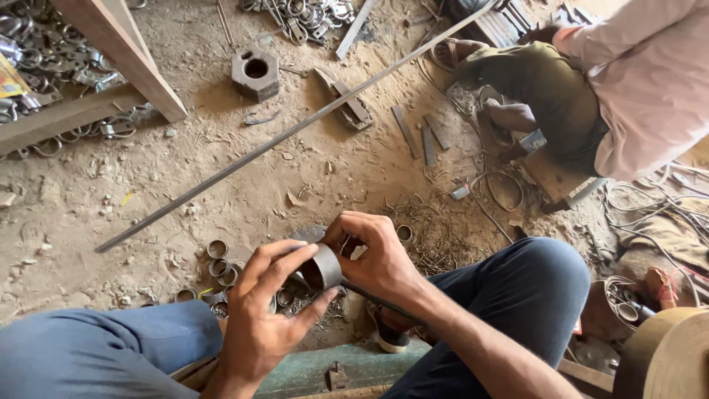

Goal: The person sits cross-legged on the floor and uses a hammer to shape small metal rings on a gear-like anvil. They repeatedly pick up rings, position them on the anvil, and strike them to adjust their form, occasionally inspecting the rings by hand.

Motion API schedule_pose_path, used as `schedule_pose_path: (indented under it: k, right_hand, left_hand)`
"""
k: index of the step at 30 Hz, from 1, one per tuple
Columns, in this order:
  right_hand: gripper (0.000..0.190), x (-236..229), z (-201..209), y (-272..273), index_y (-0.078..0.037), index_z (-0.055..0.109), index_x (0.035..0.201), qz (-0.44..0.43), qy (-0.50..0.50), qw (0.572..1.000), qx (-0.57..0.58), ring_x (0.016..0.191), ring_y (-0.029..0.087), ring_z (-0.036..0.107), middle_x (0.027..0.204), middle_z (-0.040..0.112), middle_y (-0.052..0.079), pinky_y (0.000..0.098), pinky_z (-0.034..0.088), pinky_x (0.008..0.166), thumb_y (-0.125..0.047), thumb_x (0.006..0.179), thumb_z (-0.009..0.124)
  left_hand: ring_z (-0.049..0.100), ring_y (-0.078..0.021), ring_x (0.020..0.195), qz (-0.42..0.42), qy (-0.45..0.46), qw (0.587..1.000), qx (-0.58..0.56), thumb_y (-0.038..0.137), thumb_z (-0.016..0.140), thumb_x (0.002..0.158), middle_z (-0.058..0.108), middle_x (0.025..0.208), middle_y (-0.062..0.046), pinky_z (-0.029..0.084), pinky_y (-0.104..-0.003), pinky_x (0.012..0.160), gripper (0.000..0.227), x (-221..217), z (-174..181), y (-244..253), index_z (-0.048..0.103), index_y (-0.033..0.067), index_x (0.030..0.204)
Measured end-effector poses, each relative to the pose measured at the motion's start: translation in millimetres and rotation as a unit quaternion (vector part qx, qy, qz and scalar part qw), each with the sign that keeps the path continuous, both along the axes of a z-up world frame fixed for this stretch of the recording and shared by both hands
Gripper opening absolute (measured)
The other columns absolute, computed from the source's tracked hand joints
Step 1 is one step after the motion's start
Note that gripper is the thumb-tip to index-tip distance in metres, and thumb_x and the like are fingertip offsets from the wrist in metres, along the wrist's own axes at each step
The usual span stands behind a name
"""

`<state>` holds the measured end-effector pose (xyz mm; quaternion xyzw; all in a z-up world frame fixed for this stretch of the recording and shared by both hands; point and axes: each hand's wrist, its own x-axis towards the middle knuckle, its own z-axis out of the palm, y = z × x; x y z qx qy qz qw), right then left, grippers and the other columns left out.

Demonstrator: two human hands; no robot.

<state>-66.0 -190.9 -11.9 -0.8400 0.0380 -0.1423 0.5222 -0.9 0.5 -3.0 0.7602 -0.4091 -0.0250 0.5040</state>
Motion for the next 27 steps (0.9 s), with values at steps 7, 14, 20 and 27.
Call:
schedule_pose_path:
  k: [7,14,20,27]
  right_hand:
    - [0.016,0,1,-1,-0.001,0.07,0.09,0.006,-0.013,1.0,-0.001,0.077,0.015,0.072,0.086,0.075,0.007,0.0284,0.057,0.066,-0.003,0.077,0.08]
    - [0.016,0,4,-15,-0.002,0.072,0.103,0.097,0.0,0.995,-0.035,0.089,0.016,0.074,0.098,0.075,0.008,0.0302,0.062,0.078,-0.006,0.088,0.074]
    - [0.015,-5,3,-26,-0.005,0.071,0.098,0.192,0.071,0.978,0.048,0.08,0.012,0.069,0.088,0.074,0.004,0.027,0.057,0.076,-0.018,0.094,0.076]
    - [0.019,-6,-15,-13,-0.005,0.065,0.083,0.081,0.077,0.989,0.096,0.067,0.008,0.061,0.077,0.068,0.002,0.0259,0.051,0.06,-0.017,0.083,0.08]
  left_hand:
    - [0.07,-0.0312,0.11,0.002,-0.051,0.999,0.006,0.024,0.089,0.075,0.066,0.125,-0.014,0.062,-0.039,0.09,0.059,-4,-5,0,0.068,0.0092,0.128]
    - [0.072,-0.0216,0.103,-0.015,0.028,0.999,-0.011,0.027,0.084,0.078,0.069,0.118,-0.009,0.061,-0.036,0.088,0.054,5,-11,5,0.07,0.0059,0.125]
    - [0.066,-0.0219,0.107,-0.146,0.414,0.889,-0.133,0.016,0.074,0.093,0.066,0.12,-0.014,0.056,-0.035,0.09,0.05,17,-17,17,0.065,-0.0063,0.136]
    - [0.071,-0.023,0.109,-0.083,0.027,0.996,0.011,0.026,0.088,0.076,0.066,0.122,-0.007,0.061,-0.038,0.095,0.052,3,-17,3,0.068,0.0094,0.121]
